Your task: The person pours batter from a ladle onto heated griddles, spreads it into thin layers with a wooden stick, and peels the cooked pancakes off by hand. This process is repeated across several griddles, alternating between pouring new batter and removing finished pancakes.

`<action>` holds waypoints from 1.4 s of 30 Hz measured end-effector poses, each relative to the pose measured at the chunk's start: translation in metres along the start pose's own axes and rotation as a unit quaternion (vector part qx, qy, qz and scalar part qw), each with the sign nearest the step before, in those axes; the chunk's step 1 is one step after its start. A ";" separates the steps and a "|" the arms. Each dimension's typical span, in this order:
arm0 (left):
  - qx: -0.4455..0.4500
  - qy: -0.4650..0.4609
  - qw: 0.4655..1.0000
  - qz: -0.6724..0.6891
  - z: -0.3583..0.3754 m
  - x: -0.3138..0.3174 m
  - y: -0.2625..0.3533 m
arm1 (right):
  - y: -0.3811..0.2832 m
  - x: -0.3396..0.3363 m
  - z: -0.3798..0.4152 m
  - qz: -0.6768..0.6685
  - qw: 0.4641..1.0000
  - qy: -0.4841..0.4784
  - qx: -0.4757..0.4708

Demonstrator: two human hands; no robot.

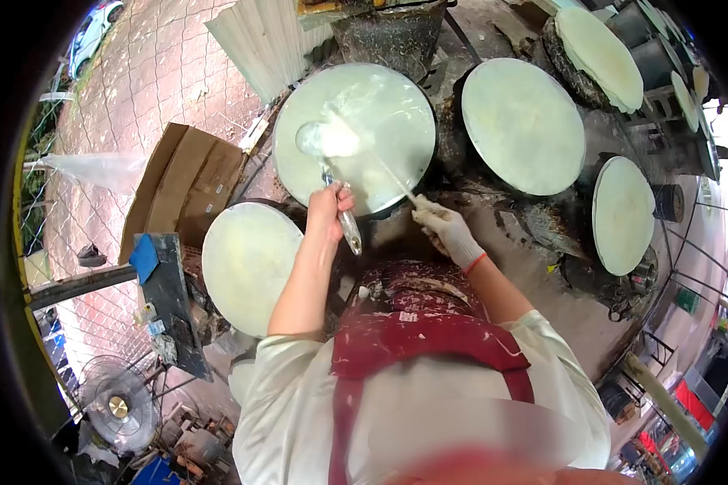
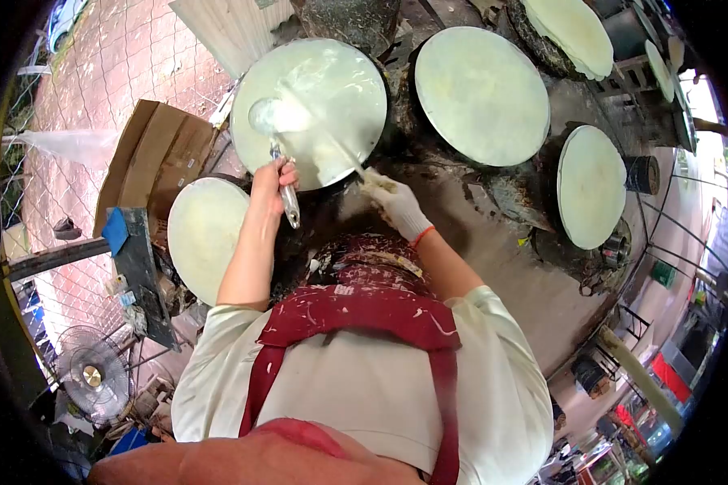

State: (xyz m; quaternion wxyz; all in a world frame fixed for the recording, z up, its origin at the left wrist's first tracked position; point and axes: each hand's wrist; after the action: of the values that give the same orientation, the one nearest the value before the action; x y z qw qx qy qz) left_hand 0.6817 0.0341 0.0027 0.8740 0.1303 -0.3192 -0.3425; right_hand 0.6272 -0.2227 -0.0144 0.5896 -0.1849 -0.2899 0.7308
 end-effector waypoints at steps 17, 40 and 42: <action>0.021 -0.181 0.973 0.140 0.085 -0.058 0.065 | -0.019 0.021 -0.036 0.237 0.948 0.003 -0.213; -0.419 -0.326 0.840 0.110 0.122 0.152 -0.145 | 0.258 -0.280 0.226 -0.121 0.802 0.554 -0.187; -0.425 -0.326 0.836 0.117 0.130 0.176 -0.185 | 0.276 -0.355 0.249 -0.101 0.821 0.547 -0.129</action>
State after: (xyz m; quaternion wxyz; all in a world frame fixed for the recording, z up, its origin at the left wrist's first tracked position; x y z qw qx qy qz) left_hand 0.6007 -0.2223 0.1016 0.7222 -0.4115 -0.4215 -0.3625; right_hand 0.3500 -0.6555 -0.0266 0.6924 -0.5987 -0.0282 0.4016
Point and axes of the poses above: each hand's wrist, its own z-axis away from the middle knuckle, its own x-axis out of the palm, y = z × x, and after that the axes turned 10 degrees about z, right-handed
